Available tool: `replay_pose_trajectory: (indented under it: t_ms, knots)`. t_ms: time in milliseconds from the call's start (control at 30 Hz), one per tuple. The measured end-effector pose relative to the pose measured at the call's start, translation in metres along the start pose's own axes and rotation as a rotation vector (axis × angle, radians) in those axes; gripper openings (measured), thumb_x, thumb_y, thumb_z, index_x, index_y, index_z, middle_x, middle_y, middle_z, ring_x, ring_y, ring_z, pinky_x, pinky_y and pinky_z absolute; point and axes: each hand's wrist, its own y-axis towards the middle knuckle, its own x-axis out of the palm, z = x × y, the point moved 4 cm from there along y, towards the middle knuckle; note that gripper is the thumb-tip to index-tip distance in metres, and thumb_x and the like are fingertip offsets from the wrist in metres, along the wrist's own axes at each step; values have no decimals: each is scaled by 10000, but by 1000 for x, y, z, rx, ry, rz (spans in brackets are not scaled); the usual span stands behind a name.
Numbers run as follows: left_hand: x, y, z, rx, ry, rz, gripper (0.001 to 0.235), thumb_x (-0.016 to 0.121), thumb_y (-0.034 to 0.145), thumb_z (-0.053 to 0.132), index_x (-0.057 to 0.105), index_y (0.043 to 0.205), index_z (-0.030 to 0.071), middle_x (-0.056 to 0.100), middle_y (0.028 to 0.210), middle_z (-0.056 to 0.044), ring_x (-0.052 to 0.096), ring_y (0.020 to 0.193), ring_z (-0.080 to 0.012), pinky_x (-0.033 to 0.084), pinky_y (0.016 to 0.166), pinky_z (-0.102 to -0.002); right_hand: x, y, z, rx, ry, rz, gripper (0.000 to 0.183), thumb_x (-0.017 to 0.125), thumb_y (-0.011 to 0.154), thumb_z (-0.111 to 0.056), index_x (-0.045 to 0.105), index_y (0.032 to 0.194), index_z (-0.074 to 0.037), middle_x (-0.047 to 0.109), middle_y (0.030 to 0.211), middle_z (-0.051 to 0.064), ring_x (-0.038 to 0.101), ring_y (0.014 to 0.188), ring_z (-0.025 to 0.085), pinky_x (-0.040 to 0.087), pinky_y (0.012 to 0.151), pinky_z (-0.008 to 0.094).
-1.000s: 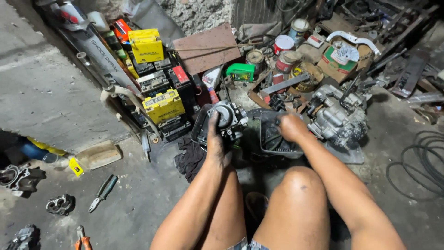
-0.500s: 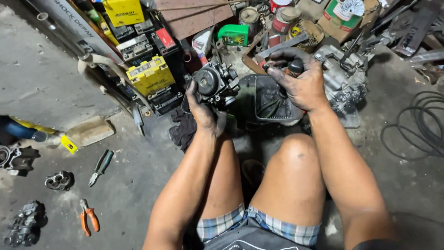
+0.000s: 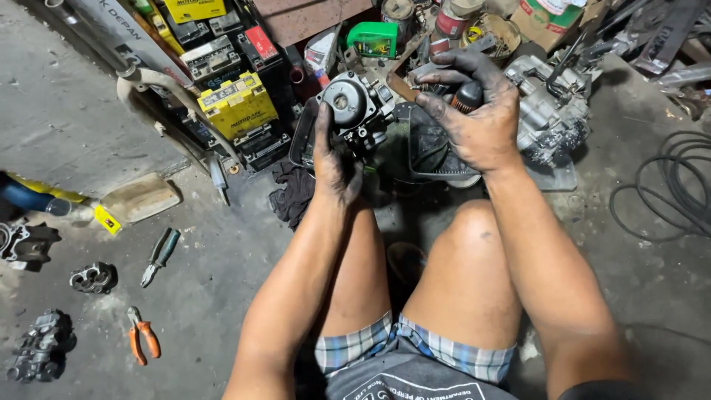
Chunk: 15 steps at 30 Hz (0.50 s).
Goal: The person sits on the floor and uses a screwdriver to disassemble a mechanical engine component, removing screws and separating parts. They then wipe the component with a cloth and continue to manipulate and reassemble the parts by hand.
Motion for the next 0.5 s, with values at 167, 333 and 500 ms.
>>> replay_pose_trajectory:
  t_ms: [167, 333, 500]
  knots:
    - [-1, 0, -4, -6, 15, 25, 591, 705, 921, 437, 595, 1367, 66, 706, 1236, -107, 702, 1071, -244, 587, 935, -414, 4, -7, 4, 46, 12, 24, 487, 828, 879, 138, 583, 1273, -9, 659, 1243, 102, 700, 1111, 211, 579, 1012, 312]
    - [1, 1, -4, -27, 3, -13, 572, 705, 929, 433, 599, 1356, 68, 710, 1238, -111, 699, 1091, -250, 588, 941, -425, 4, -11, 13, 67, -7, 26, 439, 833, 882, 108, 601, 1244, 17, 678, 1208, 113, 707, 1081, 209, 573, 997, 302]
    - [-1, 0, -3, -39, 73, 12, 599, 717, 914, 448, 615, 1334, 34, 723, 1151, -108, 716, 941, -215, 607, 834, -370, -19, -12, 42, 103, -135, 127, 174, 773, 1030, -66, 658, 1153, -20, 727, 1089, 127, 689, 748, 175, 644, 668, 279]
